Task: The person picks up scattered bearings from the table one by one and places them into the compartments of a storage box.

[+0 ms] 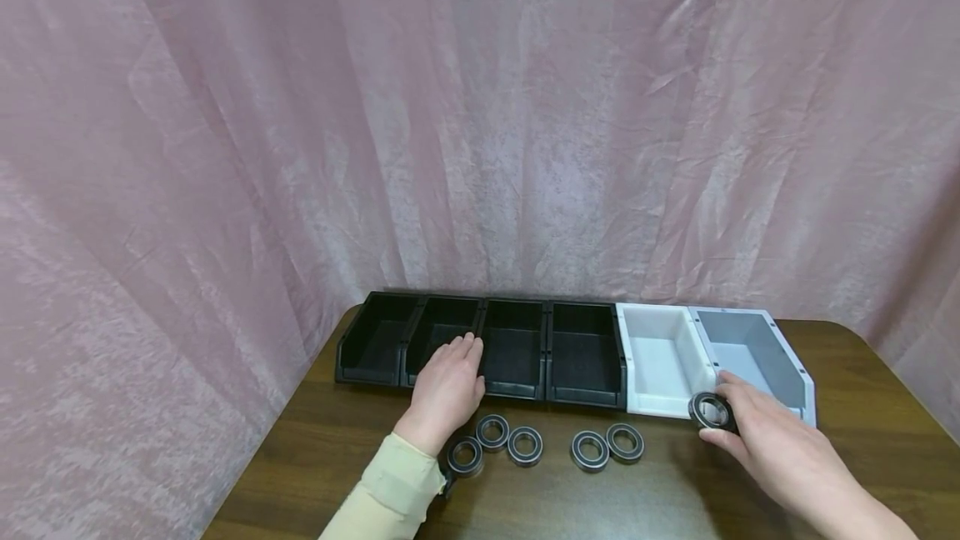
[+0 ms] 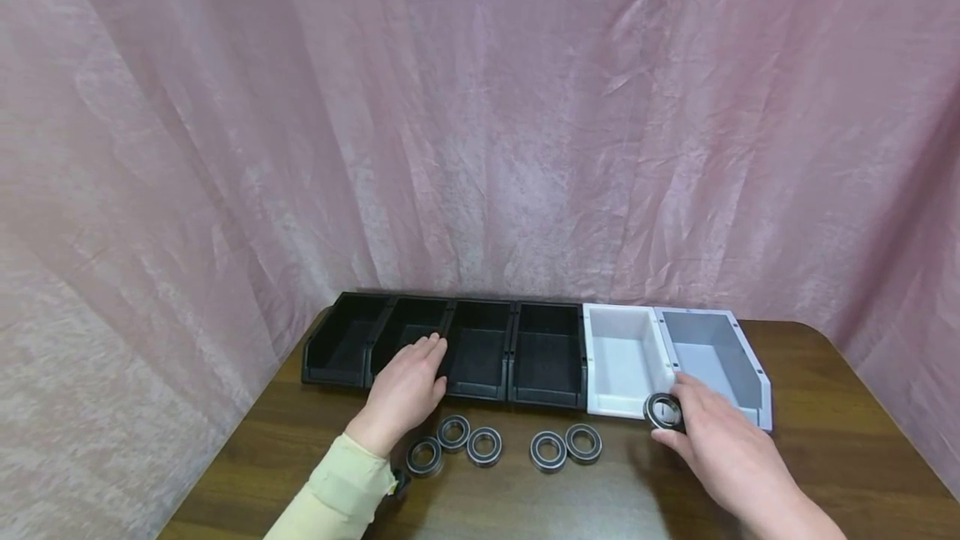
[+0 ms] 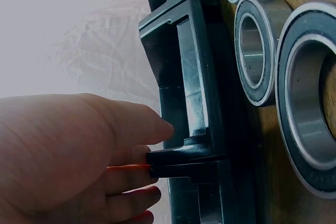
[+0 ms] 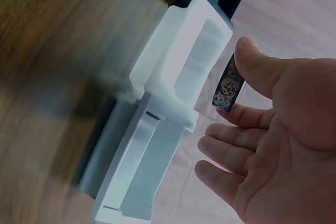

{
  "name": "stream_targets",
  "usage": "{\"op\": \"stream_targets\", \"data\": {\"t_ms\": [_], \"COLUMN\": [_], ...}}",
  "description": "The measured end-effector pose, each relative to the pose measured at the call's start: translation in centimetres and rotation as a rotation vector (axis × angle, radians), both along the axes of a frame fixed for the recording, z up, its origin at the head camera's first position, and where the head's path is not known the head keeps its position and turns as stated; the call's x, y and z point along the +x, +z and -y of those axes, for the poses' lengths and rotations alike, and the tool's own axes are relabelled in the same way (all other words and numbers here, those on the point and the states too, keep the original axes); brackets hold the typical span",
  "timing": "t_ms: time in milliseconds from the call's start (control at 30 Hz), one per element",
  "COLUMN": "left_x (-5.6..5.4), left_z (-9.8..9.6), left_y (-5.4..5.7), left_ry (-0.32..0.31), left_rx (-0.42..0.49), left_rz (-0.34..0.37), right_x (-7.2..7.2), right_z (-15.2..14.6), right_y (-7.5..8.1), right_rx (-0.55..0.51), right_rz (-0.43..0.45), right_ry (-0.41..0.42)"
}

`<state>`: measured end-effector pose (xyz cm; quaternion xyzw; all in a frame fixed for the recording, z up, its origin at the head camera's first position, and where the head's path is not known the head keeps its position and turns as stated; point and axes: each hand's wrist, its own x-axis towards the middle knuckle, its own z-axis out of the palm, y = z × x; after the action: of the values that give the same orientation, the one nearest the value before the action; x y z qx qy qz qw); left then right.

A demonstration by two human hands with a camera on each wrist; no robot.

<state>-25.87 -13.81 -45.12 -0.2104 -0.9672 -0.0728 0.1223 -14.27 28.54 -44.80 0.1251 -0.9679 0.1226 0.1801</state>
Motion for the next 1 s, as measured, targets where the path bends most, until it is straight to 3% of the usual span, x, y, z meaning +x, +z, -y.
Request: {"op": "stream_targets", "data": {"t_ms": [367, 1000], "left_x": [0.1, 0.2], "left_z": [0.0, 0.0], "left_y": [0.1, 0.1], "left_ry": [0.0, 0.002], "left_rx": [-0.022, -0.008], "left_rz": [-0.018, -0.007], "right_x": [-1.1, -3.3], "right_z": [-1.8, -4.6], "right_y": [0.2, -0.9], "right_rx": [-0.026, 0.005], "right_rz": [-0.044, -0.067], "right_ry": [-0.039, -0.06]}}
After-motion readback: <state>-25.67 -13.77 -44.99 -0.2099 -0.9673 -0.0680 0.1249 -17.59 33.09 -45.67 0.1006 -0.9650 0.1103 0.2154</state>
